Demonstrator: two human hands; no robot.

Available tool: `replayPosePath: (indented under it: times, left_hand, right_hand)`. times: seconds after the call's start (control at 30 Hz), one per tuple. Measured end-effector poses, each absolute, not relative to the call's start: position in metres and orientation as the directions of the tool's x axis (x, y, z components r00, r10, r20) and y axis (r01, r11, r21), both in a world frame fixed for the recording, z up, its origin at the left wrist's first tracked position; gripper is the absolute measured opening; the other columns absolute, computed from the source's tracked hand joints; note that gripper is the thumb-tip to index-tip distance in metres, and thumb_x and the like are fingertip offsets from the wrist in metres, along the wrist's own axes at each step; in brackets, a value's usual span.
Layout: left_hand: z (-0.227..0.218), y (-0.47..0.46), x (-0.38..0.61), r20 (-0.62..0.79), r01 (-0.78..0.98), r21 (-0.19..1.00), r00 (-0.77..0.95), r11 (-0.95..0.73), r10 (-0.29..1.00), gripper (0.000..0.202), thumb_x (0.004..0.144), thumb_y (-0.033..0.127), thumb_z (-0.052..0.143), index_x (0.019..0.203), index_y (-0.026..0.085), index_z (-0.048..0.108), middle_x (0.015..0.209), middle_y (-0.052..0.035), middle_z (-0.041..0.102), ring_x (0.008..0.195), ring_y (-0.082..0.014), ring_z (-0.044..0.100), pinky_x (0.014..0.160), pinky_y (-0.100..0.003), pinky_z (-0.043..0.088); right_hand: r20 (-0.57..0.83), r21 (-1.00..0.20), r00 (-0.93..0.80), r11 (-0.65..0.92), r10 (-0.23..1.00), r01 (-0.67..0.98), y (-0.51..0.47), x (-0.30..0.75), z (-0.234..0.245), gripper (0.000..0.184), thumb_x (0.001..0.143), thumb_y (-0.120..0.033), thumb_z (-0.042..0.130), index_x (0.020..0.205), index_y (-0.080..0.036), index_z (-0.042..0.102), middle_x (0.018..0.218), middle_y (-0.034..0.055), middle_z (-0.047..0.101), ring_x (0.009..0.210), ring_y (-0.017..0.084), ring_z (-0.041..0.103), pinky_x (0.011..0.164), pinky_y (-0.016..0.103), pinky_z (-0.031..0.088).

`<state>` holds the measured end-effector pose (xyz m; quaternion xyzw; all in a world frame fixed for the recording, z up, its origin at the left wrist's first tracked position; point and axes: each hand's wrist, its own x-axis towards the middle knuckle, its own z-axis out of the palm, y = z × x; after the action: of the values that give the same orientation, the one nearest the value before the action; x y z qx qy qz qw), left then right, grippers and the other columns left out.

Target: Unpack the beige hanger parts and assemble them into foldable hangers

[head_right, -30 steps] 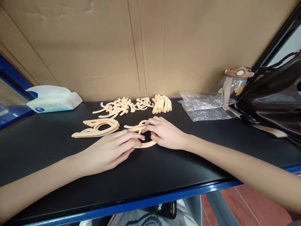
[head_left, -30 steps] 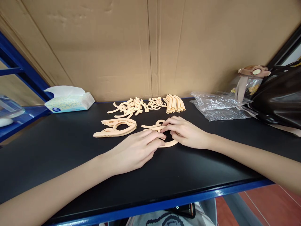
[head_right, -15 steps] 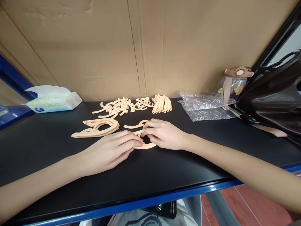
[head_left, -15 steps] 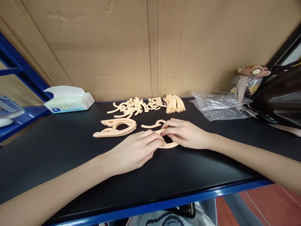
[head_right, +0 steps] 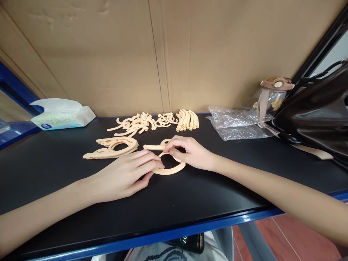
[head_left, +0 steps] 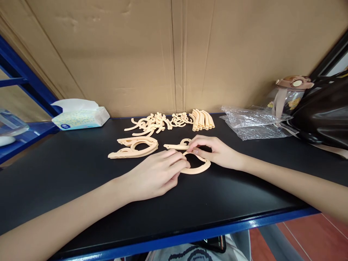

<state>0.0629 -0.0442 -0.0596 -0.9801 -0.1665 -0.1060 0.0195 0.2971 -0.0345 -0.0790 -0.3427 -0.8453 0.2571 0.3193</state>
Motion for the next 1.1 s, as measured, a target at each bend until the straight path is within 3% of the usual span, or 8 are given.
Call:
replayPosePath:
  times: [0.1, 0.2, 0.33, 0.43, 0.57, 0.7, 0.93, 1.1]
  left_hand:
    - [-0.059, -0.045, 0.063, 0.213, 0.332, 0.022, 0.92, -0.943, 0.329, 0.022, 0.088, 0.012, 0.043, 0.104, 0.016, 0.057, 0.1, -0.0053, 0.059, 0.092, -0.0178, 0.052, 0.081, -0.031, 0.042]
    - [-0.058, -0.046, 0.064, 0.235, 0.314, 0.017, 0.922, -0.949, 0.309, 0.018, 0.088, 0.014, 0.045, 0.099, 0.016, 0.059, 0.096, -0.005, 0.059, 0.088, -0.0172, 0.052, 0.079, -0.029, 0.041]
    - [-0.059, -0.047, 0.065, 0.244, 0.285, -0.045, 0.933, -0.958, 0.266, 0.013, 0.091, 0.024, 0.049, 0.092, 0.016, 0.059, 0.088, -0.0039, 0.06, 0.081, -0.0174, 0.051, 0.073, -0.028, 0.039]
    - [-0.059, -0.047, 0.065, 0.254, 0.27, -0.116, 0.938, -0.956, 0.235, 0.016, 0.091, 0.03, 0.051, 0.088, 0.015, 0.058, 0.083, -0.0028, 0.06, 0.077, -0.0173, 0.05, 0.068, -0.028, 0.036]
    - [-0.059, -0.046, 0.066, 0.272, 0.263, -0.195, 0.94, -0.945, 0.206, 0.024, 0.09, 0.035, 0.053, 0.076, 0.015, 0.053, 0.073, -0.0009, 0.055, 0.069, -0.0162, 0.047, 0.063, -0.028, 0.033]
    - [-0.061, -0.044, 0.067, 0.301, 0.264, -0.249, 0.936, -0.932, 0.185, 0.03, 0.091, 0.038, 0.051, 0.072, 0.016, 0.05, 0.07, -0.0007, 0.052, 0.066, -0.0157, 0.045, 0.062, -0.028, 0.032]
    - [-0.062, -0.044, 0.066, 0.32, 0.263, -0.223, 0.929, -0.939, 0.184, 0.03, 0.092, 0.04, 0.049, 0.074, 0.016, 0.05, 0.073, -0.0014, 0.054, 0.068, -0.016, 0.046, 0.062, -0.028, 0.032]
    - [-0.063, -0.042, 0.066, 0.327, 0.27, -0.217, 0.926, -0.938, 0.191, 0.032, 0.091, 0.043, 0.05, 0.075, 0.016, 0.051, 0.075, -0.0019, 0.055, 0.071, -0.0167, 0.048, 0.062, -0.028, 0.032]
  right_hand:
    - [0.378, -0.715, -0.511, 0.594, 0.772, 0.369, -0.033, 0.297, -0.08, 0.017, 0.087, -0.018, 0.054, 0.104, -0.019, 0.058, 0.102, 0.0032, 0.062, 0.089, 0.014, 0.058, 0.084, 0.031, 0.046]
    - [0.4, -0.657, -0.493, 0.617, 0.773, 0.433, -0.034, 0.298, -0.079, 0.03, 0.084, -0.01, 0.051, 0.111, -0.021, 0.058, 0.097, 0.0019, 0.059, 0.085, 0.013, 0.055, 0.078, 0.028, 0.045]
    - [0.403, -0.496, -0.436, 0.592, 0.805, 0.635, -0.036, 0.299, -0.077, 0.023, 0.085, -0.013, 0.048, 0.1, -0.02, 0.064, 0.08, -0.0002, 0.053, 0.068, 0.011, 0.05, 0.063, 0.025, 0.04]
    - [0.424, -0.325, -0.424, 0.571, 0.8, 0.753, -0.036, 0.3, -0.074, 0.016, 0.09, -0.025, 0.049, 0.086, -0.018, 0.064, 0.071, -0.0015, 0.053, 0.066, 0.012, 0.05, 0.068, 0.027, 0.038]
    - [0.431, -0.062, -0.491, 0.568, 0.757, 0.821, -0.037, 0.3, -0.073, 0.034, 0.092, -0.029, 0.048, 0.062, -0.016, 0.057, 0.057, -0.0024, 0.052, 0.061, 0.012, 0.047, 0.074, 0.031, 0.033]
    - [0.506, 0.111, -0.572, 0.61, 0.645, 0.785, -0.041, 0.299, -0.073, 0.043, 0.094, -0.031, 0.044, 0.056, -0.015, 0.059, 0.056, 0.0002, 0.053, 0.063, 0.013, 0.045, 0.073, 0.031, 0.032]
    - [0.454, 0.073, -0.752, 0.822, 0.477, 0.565, -0.045, 0.296, -0.069, 0.042, 0.094, -0.041, 0.045, 0.063, -0.015, 0.059, 0.066, 0.0022, 0.054, 0.069, 0.014, 0.041, 0.068, 0.029, 0.031]
    - [0.361, -0.063, -0.791, 0.859, 0.494, 0.508, -0.046, 0.297, -0.071, 0.033, 0.093, -0.042, 0.046, 0.076, -0.016, 0.058, 0.069, 0.0001, 0.054, 0.067, 0.012, 0.044, 0.066, 0.025, 0.033]
